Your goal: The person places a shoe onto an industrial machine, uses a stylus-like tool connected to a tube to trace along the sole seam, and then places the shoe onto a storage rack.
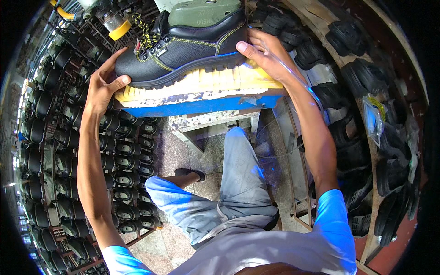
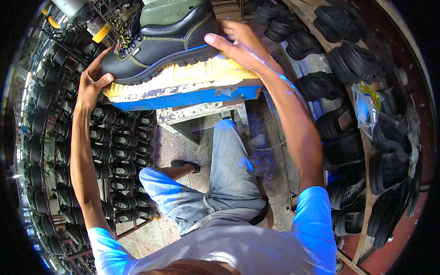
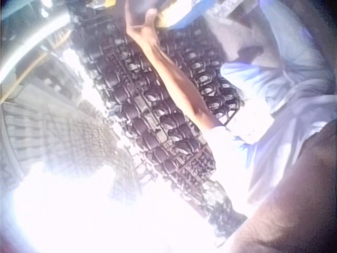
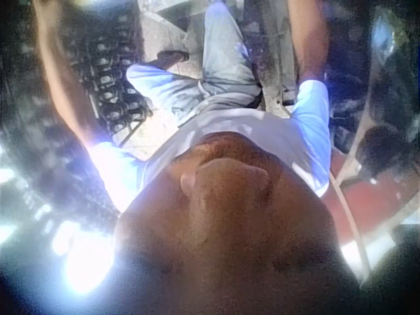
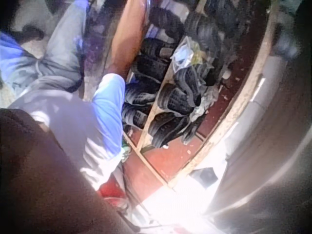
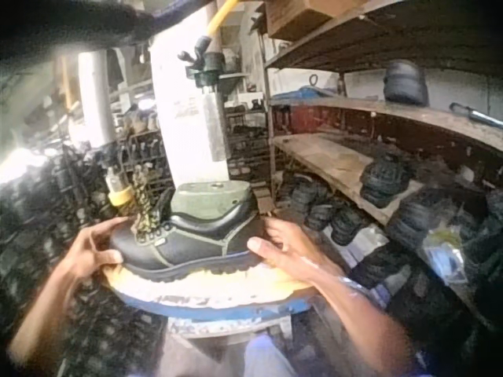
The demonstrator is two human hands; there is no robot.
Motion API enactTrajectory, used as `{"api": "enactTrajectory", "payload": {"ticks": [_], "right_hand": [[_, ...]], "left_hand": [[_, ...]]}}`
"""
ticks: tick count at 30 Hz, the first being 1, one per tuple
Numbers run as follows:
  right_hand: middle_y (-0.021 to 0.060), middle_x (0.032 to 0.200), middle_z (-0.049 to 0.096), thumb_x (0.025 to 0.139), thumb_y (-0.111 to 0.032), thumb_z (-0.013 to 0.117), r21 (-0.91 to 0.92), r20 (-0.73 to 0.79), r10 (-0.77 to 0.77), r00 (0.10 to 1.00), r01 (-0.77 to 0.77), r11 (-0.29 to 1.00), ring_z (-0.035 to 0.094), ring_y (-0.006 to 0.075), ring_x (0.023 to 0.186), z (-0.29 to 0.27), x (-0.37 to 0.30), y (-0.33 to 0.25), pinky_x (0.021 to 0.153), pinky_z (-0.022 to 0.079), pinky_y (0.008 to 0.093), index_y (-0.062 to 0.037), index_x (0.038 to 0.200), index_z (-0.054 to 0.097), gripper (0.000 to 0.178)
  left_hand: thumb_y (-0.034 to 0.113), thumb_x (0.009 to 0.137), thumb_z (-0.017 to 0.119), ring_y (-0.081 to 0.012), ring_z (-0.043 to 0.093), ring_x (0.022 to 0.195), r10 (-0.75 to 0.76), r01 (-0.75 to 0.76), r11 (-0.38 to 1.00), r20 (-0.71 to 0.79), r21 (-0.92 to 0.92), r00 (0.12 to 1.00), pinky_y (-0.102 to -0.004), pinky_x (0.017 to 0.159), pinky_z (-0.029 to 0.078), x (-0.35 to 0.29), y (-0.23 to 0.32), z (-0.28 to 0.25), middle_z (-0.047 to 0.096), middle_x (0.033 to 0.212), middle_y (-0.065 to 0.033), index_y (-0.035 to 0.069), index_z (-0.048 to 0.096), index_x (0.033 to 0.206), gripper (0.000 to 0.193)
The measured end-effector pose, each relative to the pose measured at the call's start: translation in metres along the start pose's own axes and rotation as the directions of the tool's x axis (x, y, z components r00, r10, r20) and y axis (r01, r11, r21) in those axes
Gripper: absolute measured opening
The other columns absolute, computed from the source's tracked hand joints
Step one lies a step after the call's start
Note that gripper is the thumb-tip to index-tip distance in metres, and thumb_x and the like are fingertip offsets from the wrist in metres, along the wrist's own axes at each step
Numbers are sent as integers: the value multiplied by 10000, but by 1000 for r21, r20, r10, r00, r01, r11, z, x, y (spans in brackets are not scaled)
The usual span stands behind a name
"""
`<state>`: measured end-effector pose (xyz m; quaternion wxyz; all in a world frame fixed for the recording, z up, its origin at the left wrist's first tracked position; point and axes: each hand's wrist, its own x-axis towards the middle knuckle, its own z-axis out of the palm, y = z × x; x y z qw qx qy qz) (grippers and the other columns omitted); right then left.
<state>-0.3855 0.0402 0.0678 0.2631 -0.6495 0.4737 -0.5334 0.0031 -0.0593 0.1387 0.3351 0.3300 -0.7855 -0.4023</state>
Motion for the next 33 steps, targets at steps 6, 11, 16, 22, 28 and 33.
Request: {"api": "enactTrajectory", "payload": {"ticks": [6,11,16,22,28,33], "right_hand": [[177,1231,671,906,-426,740,53,30,37,999,-38,998,636,247,1163,0,-1,-8,980,527,381,31,1287,579,616],[173,1227,672,907,-437,738,39,22,39,999,-39,998,634,234,1157,2,-4,-8,967,534,377,28,1267,588,607],[154,1433,562,1011,-353,612,105,37,31,999,-35,994,544,262,1317,10,-14,-18,1101,440,377,4,1481,432,618],[-11,778,480,1074,-287,312,204,-659,175,731,-51,978,402,109,672,-17,-93,47,640,372,256,-63,1544,358,522],[3,706,520,909,-209,545,776,-238,877,418,-461,430,448,103,575,41,-189,177,557,384,214,23,1132,678,349],[-17,713,436,912,-197,468,561,-468,326,821,-9,828,370,74,615,45,-163,18,554,295,233,104,1218,631,459]], "left_hand": [[155,782,845,-205,610,1197,-34,34,999,3,12,999,-330,1078,439,0,1,-1,639,1326,-122,10,464,1490,817],[124,801,830,-199,612,1189,-55,55,998,4,-1,998,-326,1067,447,1,0,-3,645,1318,-111,12,459,1494,794],[126,840,809,-181,618,1171,-134,137,985,-35,107,990,-304,1016,483,-1,-5,-13,650,1305,-115,-3,455,1491,752],[212,926,749,-207,604,1170,149,-129,986,-201,109,968,-340,1024,474,-43,-4,34,635,1292,-162,-57,467,1450,653],[201,926,694,-301,545,1266,560,-306,805,-480,509,675,-396,1062,433,-96,16,128,535,1399,-237,-18,533,1381,531],[234,852,711,-291,623,967,778,-616,485,15,620,628,-387,817,538,-151,-12,163,635,1050,-115,40,694,1144,351]]}}
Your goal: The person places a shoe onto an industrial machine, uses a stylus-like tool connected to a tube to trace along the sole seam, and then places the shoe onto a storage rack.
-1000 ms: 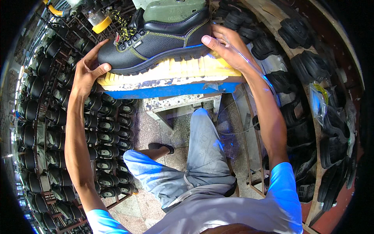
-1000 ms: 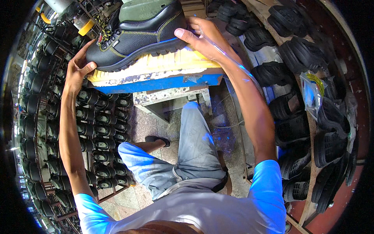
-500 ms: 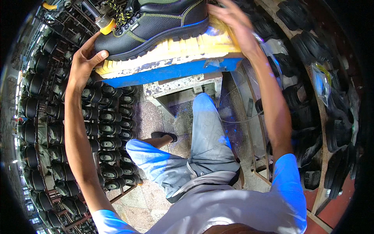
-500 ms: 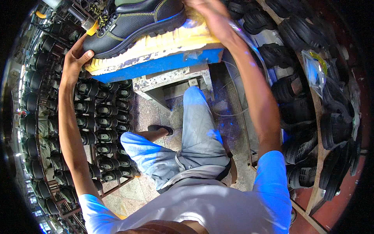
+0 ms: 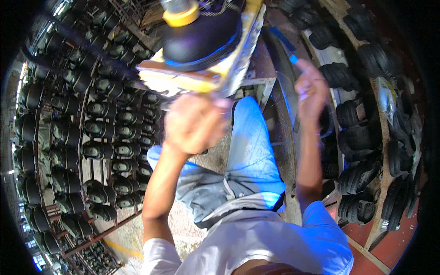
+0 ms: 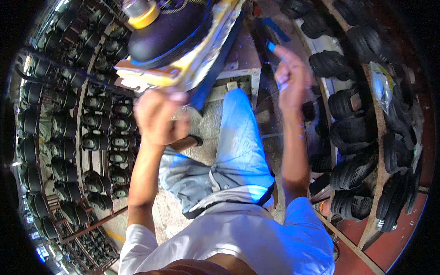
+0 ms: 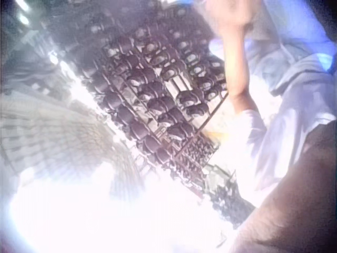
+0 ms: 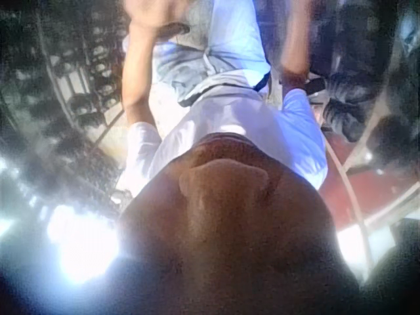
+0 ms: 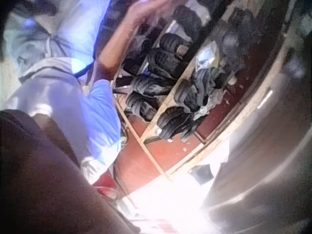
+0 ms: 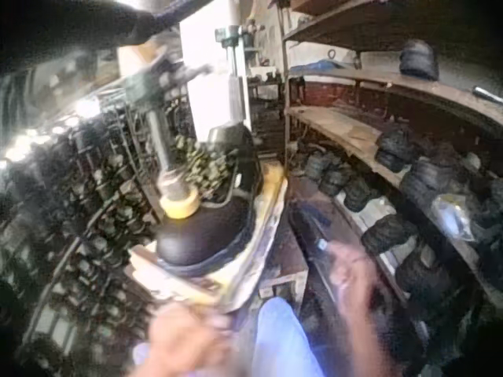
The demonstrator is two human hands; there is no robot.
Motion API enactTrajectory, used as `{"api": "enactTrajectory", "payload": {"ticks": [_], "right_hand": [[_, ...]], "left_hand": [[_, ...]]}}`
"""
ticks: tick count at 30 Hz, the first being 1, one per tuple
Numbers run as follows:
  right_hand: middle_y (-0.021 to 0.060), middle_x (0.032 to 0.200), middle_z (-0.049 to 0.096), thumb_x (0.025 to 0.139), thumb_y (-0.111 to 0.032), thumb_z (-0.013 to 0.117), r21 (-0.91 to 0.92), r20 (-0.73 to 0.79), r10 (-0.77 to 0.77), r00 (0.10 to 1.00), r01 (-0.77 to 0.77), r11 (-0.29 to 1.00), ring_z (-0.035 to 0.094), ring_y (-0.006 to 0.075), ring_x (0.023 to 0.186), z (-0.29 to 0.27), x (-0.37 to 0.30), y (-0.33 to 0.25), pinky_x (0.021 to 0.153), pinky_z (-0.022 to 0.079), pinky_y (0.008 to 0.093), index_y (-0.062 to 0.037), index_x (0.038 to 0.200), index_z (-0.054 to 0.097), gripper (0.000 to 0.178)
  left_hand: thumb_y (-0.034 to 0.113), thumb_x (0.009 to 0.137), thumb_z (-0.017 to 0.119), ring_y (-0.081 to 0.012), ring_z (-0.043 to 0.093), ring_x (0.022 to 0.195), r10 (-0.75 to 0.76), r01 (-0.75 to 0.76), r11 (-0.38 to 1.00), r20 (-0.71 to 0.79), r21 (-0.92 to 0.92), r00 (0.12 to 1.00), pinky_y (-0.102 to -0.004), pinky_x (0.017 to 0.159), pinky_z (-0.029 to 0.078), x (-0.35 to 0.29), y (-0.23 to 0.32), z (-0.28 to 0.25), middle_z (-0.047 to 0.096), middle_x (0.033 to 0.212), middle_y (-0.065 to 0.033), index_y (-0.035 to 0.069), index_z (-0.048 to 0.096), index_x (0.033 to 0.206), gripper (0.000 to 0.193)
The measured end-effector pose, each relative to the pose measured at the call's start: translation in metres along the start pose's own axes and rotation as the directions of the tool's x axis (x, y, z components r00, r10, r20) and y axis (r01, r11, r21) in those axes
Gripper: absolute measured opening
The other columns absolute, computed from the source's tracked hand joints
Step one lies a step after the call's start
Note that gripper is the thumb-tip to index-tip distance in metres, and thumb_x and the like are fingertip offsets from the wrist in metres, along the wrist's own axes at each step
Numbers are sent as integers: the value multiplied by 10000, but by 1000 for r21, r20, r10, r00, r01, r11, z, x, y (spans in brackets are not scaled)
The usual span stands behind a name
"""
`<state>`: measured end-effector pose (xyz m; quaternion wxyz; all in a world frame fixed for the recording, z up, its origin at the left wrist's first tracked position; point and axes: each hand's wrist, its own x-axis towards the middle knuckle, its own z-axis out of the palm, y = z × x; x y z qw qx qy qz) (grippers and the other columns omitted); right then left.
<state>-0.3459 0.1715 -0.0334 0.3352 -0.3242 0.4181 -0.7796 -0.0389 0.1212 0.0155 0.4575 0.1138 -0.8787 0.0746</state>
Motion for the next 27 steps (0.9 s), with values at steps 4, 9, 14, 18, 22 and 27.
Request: {"api": "enactTrajectory", "payload": {"ticks": [4,9,14,18,22,27], "right_hand": [[20,735,495,887,-198,470,-355,454,-342,823,518,778,411,95,639,60,-30,-110,564,298,252,127,1126,668,450],[72,637,561,889,-171,506,-250,759,-490,429,887,389,489,137,530,86,-24,-123,495,364,281,94,966,725,352],[145,736,687,857,-121,518,-215,791,-474,388,900,378,630,192,571,97,-13,-115,521,503,303,70,921,739,299],[117,684,652,861,-129,512,-210,800,-472,370,910,357,617,173,553,101,-11,-108,501,486,304,48,933,745,301],[89,654,621,880,-73,514,-157,774,-513,371,898,412,600,153,541,114,-8,-93,492,463,288,43,949,743,266],[126,749,688,768,-33,611,-158,705,-558,437,864,477,667,263,605,133,12,-54,543,517,338,-38,901,742,186]], "left_hand": [[163,804,717,-242,630,931,204,-179,942,-61,284,977,-370,856,552,33,40,44,687,1127,-96,62,734,1123,335],[182,854,578,-273,630,1062,128,-113,941,-26,318,991,-395,995,509,54,73,69,665,1133,-115,24,693,1101,316],[152,843,597,-314,625,1088,112,-91,956,-60,278,992,-432,967,534,55,72,73,666,1114,-133,0,679,1049,269],[120,816,656,-286,647,1025,71,-40,970,-122,238,990,-403,903,558,46,62,61,690,1089,-110,30,704,1050,256],[124,750,744,-262,649,902,4,28,991,-236,133,972,-369,833,553,33,41,36,694,1007,-66,83,731,996,250],[93,757,808,-323,613,973,-148,190,978,-355,86,923,-467,896,529,3,5,11,635,947,-93,64,660,977,266]]}}
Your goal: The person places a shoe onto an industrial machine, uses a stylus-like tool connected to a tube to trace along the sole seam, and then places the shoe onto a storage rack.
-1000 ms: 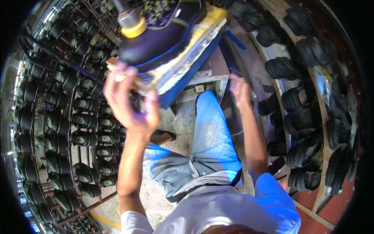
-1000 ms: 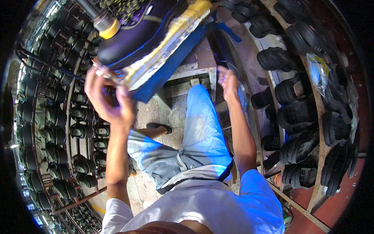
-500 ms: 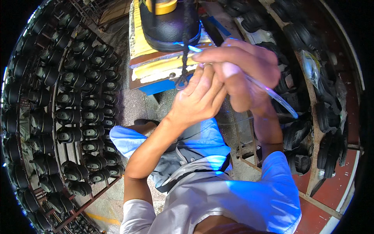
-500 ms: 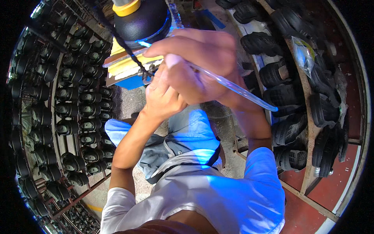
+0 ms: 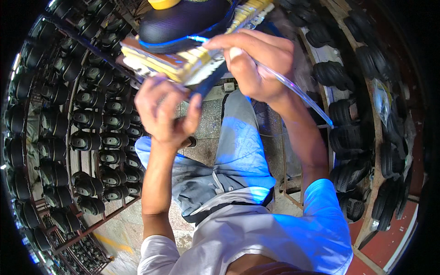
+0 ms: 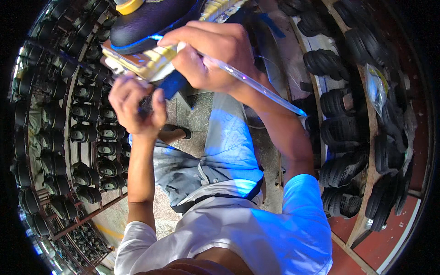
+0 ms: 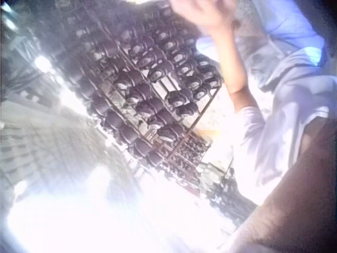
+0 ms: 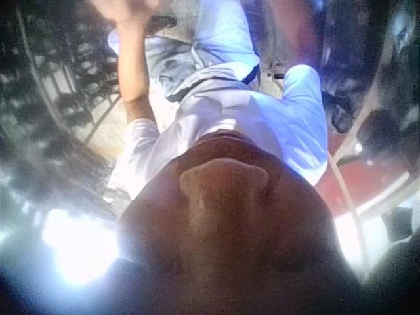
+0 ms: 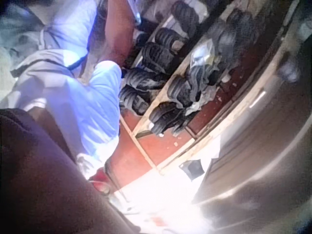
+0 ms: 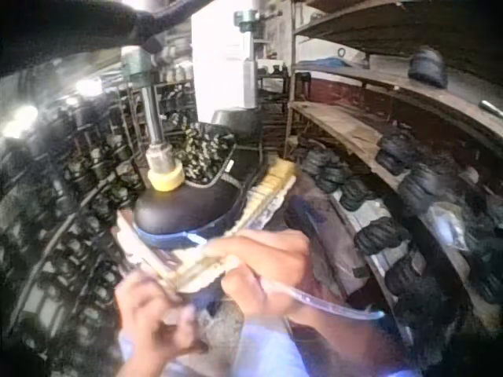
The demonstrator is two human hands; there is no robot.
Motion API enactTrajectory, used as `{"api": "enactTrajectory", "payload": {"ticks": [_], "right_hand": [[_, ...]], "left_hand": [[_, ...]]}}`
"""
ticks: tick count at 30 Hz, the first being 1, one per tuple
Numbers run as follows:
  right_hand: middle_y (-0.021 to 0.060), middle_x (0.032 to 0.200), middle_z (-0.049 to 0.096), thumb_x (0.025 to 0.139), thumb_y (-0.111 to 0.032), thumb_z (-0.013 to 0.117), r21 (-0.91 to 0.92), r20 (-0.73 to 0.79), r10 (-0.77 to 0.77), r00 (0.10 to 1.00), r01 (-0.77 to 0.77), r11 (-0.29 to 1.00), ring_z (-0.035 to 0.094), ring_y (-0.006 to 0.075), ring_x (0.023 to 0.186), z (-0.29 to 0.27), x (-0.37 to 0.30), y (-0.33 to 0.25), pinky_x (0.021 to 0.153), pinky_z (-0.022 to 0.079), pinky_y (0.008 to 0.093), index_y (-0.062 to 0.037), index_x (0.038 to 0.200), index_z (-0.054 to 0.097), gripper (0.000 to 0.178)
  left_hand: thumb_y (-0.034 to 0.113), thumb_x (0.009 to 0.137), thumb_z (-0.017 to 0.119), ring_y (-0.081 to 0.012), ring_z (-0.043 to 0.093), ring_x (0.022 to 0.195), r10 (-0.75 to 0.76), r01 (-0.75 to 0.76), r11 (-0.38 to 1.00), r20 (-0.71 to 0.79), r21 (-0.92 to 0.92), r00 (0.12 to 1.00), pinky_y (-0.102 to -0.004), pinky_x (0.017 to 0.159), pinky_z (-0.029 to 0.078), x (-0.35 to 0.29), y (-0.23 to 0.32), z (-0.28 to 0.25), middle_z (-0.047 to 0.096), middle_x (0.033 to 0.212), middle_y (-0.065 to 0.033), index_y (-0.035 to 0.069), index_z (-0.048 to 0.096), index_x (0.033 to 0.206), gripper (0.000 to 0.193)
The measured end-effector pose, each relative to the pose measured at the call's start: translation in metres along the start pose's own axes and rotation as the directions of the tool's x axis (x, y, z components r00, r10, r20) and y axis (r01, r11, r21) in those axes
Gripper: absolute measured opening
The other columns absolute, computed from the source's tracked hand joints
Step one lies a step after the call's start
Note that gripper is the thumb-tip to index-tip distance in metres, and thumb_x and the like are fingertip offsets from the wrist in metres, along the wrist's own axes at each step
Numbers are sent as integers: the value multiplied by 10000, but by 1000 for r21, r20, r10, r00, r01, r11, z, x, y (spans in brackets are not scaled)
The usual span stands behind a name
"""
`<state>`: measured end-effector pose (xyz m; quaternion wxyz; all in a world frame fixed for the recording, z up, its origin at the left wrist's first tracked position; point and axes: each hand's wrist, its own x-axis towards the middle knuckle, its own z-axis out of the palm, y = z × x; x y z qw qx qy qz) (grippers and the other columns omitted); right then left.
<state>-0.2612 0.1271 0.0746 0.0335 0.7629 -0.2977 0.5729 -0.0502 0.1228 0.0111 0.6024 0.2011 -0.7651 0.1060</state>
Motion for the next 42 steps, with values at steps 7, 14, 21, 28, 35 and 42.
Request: {"api": "enactTrajectory", "payload": {"ticks": [7,14,21,28,35,42], "right_hand": [[99,718,666,766,-51,643,-192,-25,-135,991,127,973,655,266,602,17,5,61,538,521,361,-75,924,752,194],[109,763,693,831,13,595,-504,48,-78,996,91,859,699,217,663,-54,-2,64,609,554,296,-21,1006,747,234],[92,738,681,800,0,542,-471,197,-53,979,142,871,683,214,609,-48,-5,11,583,554,301,-1,1004,732,279],[61,752,685,786,-21,567,-407,179,-92,980,159,899,681,198,620,-16,-6,-2,563,536,294,-32,1037,739,304],[59,745,689,783,14,579,-384,60,-156,986,167,908,661,200,601,27,-4,42,561,528,306,-63,1047,741,319],[89,713,655,753,-28,629,-513,-40,-256,966,200,835,629,253,565,26,5,60,535,511,340,-61,981,753,262]], "left_hand": [[30,719,897,-277,617,1058,-190,193,969,-38,152,981,-352,888,533,6,-73,-20,588,1035,-100,7,659,1029,392],[49,762,858,-265,638,1097,-206,203,978,50,52,977,-378,1002,483,23,-164,1,667,1112,-127,-10,661,1010,321],[194,850,780,-314,650,1142,-198,199,977,27,-71,980,-408,1010,487,46,-128,52,701,1196,-133,16,722,1044,269],[130,858,735,-329,603,1253,-293,296,955,75,-35,953,-452,1100,406,-19,-35,-5,726,1202,-122,22,732,972,158],[432,1075,345,-298,575,1282,-556,560,819,64,-123,828,-398,1110,395,-11,-83,-7,652,1317,-194,-83,632,1222,608],[461,1099,300,-225,584,1233,-673,677,736,136,20,727,-334,1088,398,6,-125,9,638,1343,-152,0,609,1340,604]]}}
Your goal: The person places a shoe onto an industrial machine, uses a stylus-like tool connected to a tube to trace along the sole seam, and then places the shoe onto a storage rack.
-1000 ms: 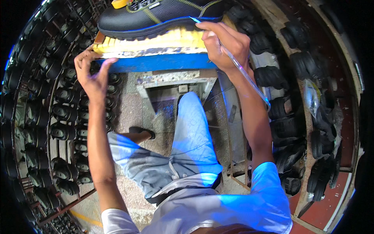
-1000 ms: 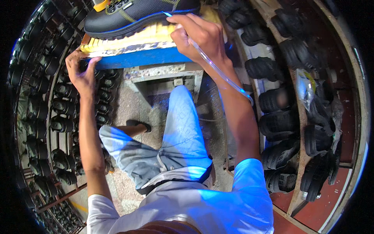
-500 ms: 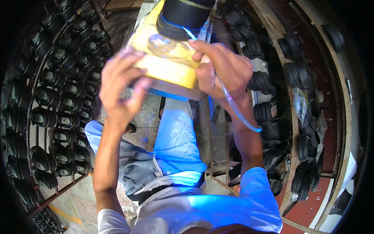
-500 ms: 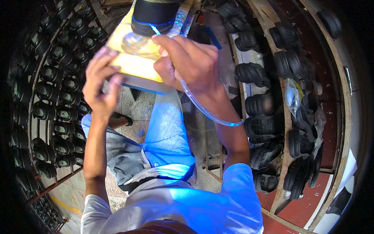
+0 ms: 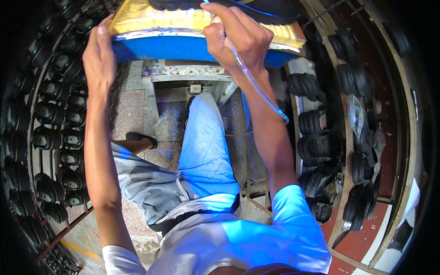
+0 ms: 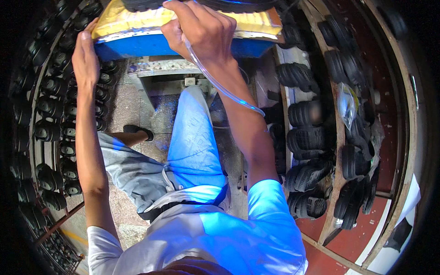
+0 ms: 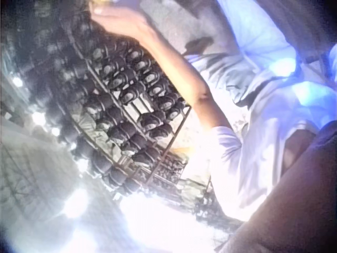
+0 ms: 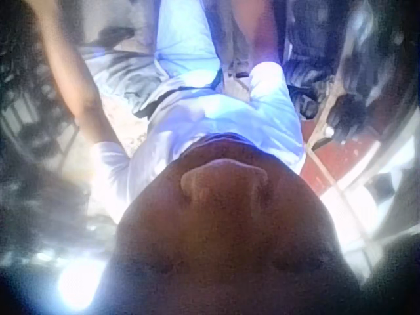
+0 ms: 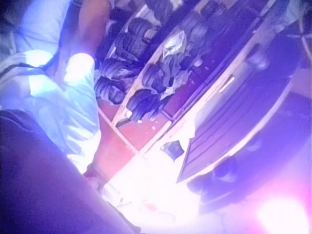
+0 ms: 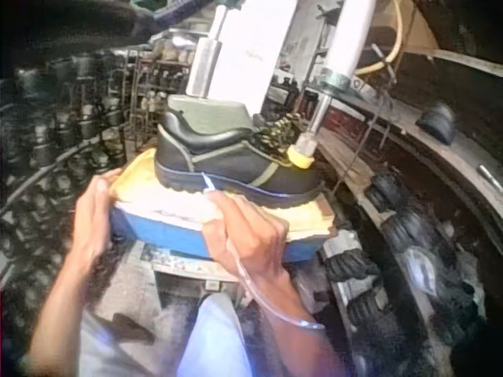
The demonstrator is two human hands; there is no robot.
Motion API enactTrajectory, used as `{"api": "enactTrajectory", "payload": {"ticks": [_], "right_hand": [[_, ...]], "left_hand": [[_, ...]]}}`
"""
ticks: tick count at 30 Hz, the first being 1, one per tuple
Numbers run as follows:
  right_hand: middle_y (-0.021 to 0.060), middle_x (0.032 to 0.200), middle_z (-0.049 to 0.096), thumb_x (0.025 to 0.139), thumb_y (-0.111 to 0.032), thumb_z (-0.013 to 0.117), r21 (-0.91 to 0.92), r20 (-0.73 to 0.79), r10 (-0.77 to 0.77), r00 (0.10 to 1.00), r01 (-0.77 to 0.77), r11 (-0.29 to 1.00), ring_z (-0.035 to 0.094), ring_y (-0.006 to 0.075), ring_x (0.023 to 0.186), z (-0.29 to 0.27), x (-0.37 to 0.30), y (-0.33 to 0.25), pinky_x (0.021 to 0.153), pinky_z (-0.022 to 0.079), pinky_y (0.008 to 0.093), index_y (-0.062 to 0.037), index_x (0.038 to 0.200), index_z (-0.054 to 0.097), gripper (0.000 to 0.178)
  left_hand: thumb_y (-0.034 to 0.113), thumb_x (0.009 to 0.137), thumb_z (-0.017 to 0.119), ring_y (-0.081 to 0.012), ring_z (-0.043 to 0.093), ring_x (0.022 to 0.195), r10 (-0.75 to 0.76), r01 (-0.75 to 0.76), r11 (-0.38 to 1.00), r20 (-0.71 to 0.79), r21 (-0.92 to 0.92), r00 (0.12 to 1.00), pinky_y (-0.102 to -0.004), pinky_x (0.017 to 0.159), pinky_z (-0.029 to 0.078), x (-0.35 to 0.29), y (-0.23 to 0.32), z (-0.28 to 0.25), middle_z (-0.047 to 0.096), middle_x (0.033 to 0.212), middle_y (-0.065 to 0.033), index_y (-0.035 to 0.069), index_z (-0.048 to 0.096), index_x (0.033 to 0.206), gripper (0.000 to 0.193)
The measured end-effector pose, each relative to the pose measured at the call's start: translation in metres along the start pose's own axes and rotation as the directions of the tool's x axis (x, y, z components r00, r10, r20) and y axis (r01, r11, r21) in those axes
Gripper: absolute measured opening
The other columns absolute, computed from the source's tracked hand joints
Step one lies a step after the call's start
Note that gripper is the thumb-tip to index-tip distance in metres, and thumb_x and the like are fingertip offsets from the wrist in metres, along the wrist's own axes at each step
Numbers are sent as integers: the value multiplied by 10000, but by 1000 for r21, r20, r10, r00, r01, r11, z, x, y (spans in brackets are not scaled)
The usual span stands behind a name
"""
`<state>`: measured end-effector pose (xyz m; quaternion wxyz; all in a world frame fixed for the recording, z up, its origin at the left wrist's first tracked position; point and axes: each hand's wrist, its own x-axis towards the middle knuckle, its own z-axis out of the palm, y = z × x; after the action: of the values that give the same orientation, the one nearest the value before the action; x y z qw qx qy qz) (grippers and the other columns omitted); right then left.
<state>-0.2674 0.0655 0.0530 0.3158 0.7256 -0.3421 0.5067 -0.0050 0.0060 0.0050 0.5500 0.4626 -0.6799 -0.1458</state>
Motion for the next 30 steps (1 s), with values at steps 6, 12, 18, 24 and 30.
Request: {"api": "enactTrajectory", "payload": {"ticks": [6,12,18,24,30], "right_hand": [[140,733,653,706,-41,660,-146,-31,4,1000,-9,989,640,308,585,-43,-16,21,544,527,394,-20,983,728,286],[88,720,667,779,-49,618,-207,49,72,996,-60,976,638,246,569,-95,-25,36,543,515,332,-81,949,761,224],[94,736,698,774,-84,623,-82,145,339,930,-330,940,673,279,606,-146,-7,31,549,529,344,-101,901,749,179],[139,730,700,781,-100,621,24,189,366,911,-376,926,685,311,617,-168,11,14,546,544,380,-63,838,737,135],[134,712,689,743,-73,626,91,189,312,931,-332,939,668,291,582,-184,22,-2,525,534,356,-41,804,719,116]], "left_hand": [[352,1108,341,-148,604,962,117,-116,993,-78,14,990,-289,890,467,5,-15,11,702,1142,-117,40,647,1317,485],[336,1119,321,-188,598,1112,104,-107,993,-54,-52,993,-308,1032,415,27,-38,15,676,1224,-130,-34,629,1287,510],[346,1120,364,-148,565,1140,1,28,969,116,-247,993,-287,1042,394,73,-69,33,637,1245,-76,-25,611,1310,484],[247,1089,451,-138,597,1090,-152,218,888,190,-405,970,-281,985,438,131,-111,66,676,1188,-50,16,655,1271,358],[203,1109,393,-170,611,1134,-176,259,868,226,-423,958,-297,1007,454,152,-106,88,659,1261,-89,8,611,1317,358]]}}
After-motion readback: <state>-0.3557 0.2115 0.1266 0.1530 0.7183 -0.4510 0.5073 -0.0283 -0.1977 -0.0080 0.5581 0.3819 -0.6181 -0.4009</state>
